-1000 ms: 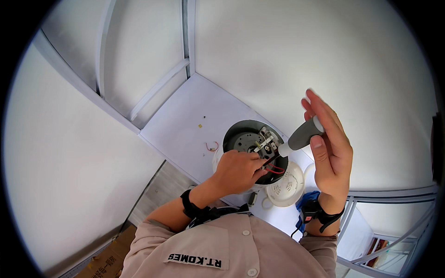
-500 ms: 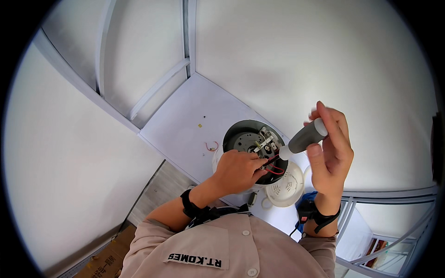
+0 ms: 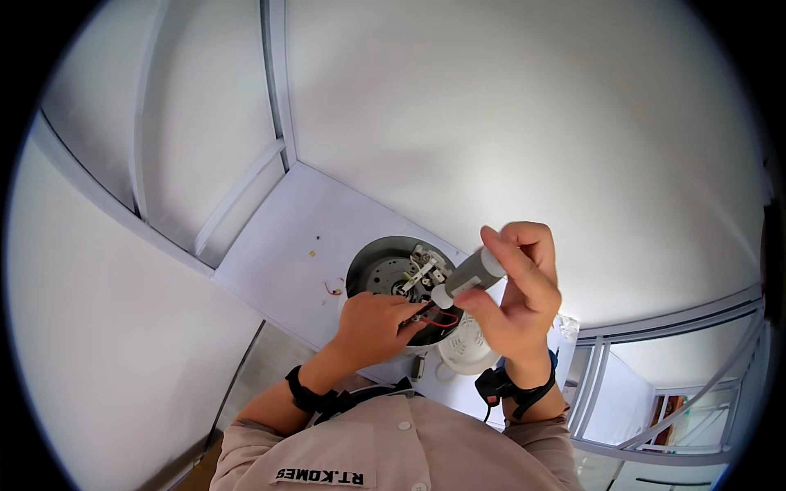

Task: The person uses a screwdriver to remove screws from the back panel of a small refrigerator and then works on the internal wiring of a white cylindrical appliance on a shelf. The person manipulates wires and components inside the appliance.

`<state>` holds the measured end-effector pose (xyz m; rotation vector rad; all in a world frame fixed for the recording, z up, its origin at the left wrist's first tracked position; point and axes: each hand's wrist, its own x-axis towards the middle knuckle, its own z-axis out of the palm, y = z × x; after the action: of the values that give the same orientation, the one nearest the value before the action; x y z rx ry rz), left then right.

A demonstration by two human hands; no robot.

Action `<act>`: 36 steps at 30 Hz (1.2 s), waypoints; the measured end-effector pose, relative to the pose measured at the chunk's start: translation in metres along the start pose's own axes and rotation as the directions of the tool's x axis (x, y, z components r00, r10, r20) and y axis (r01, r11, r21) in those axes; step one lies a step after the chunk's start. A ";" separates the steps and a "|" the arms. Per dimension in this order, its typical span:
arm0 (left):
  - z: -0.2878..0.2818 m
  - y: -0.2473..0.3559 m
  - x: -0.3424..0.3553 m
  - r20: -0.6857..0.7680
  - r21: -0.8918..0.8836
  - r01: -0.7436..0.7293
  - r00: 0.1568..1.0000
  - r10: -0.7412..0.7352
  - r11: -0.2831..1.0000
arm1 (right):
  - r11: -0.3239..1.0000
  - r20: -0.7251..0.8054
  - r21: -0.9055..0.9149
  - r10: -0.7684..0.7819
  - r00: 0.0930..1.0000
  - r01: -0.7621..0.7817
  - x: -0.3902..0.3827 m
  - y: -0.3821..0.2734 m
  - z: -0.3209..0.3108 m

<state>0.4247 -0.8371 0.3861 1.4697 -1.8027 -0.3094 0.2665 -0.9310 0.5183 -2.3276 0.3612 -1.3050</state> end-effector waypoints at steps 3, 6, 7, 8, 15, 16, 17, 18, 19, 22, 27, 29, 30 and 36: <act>-0.003 -0.002 -0.002 0.039 0.021 -0.007 0.999 0.007 1.000 | 0.984 0.064 0.175 0.033 0.997 -0.044 0.002 -0.008 -0.001; -0.004 0.001 -0.003 0.047 0.007 -0.018 0.999 0.018 1.000 | 0.927 0.144 0.338 0.118 0.983 -0.161 -0.005 -0.014 -0.004; -0.005 0.001 -0.005 0.044 0.003 -0.022 0.999 0.022 1.000 | 0.939 0.117 0.301 0.137 0.984 -0.167 -0.006 -0.021 -0.004; -0.005 0.001 -0.006 0.040 -0.002 -0.025 0.999 0.025 1.000 | 0.960 0.102 0.256 0.093 0.990 -0.116 -0.007 -0.020 -0.004; -0.006 0.002 -0.019 0.057 -0.039 -0.046 0.997 0.048 0.998 | 1.000 0.017 0.020 -0.013 1.000 0.012 -0.027 -0.023 -0.007; -0.005 0.001 -0.021 0.047 -0.042 -0.052 0.997 0.054 0.998 | 0.999 0.034 0.044 -0.009 0.999 0.007 -0.030 -0.025 -0.007; -0.005 0.001 -0.023 0.038 -0.045 -0.060 0.997 0.061 0.997 | 0.998 0.052 0.068 -0.005 0.999 0.002 -0.032 -0.027 -0.006; -0.006 0.002 -0.025 0.040 -0.048 -0.059 0.997 0.061 0.997 | 0.995 0.031 0.094 0.007 0.999 -0.010 -0.031 -0.032 -0.004; -0.007 0.003 -0.026 0.042 -0.049 -0.057 0.997 0.059 0.997 | 0.992 0.012 0.123 0.019 1.000 -0.021 -0.027 -0.040 0.000; -0.009 0.002 -0.033 0.064 -0.055 -0.056 0.996 0.060 0.997 | 0.984 0.099 0.153 0.072 0.992 -0.087 -0.031 -0.054 -0.005; -0.007 0.006 -0.042 0.084 -0.078 -0.059 0.994 0.065 0.995 | 0.981 0.078 0.191 0.003 0.997 -0.018 -0.056 -0.059 -0.007; -0.007 0.006 -0.045 0.066 -0.101 -0.060 0.996 0.067 0.993 | 0.991 -0.007 0.131 -0.026 1.000 0.027 -0.059 -0.064 0.000; -0.006 0.006 -0.047 0.069 -0.100 -0.057 0.996 0.064 0.993 | 0.992 -0.012 0.116 -0.038 0.999 0.040 -0.062 -0.065 0.000; -0.004 0.006 -0.055 0.041 -0.109 -0.071 0.996 0.076 0.991 | 0.985 0.033 0.163 0.056 0.998 -0.061 -0.063 -0.085 0.002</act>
<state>0.4244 -0.7844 0.3705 1.3278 -1.8423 -0.3995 0.2359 -0.8299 0.5131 -2.1798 0.2992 -1.2246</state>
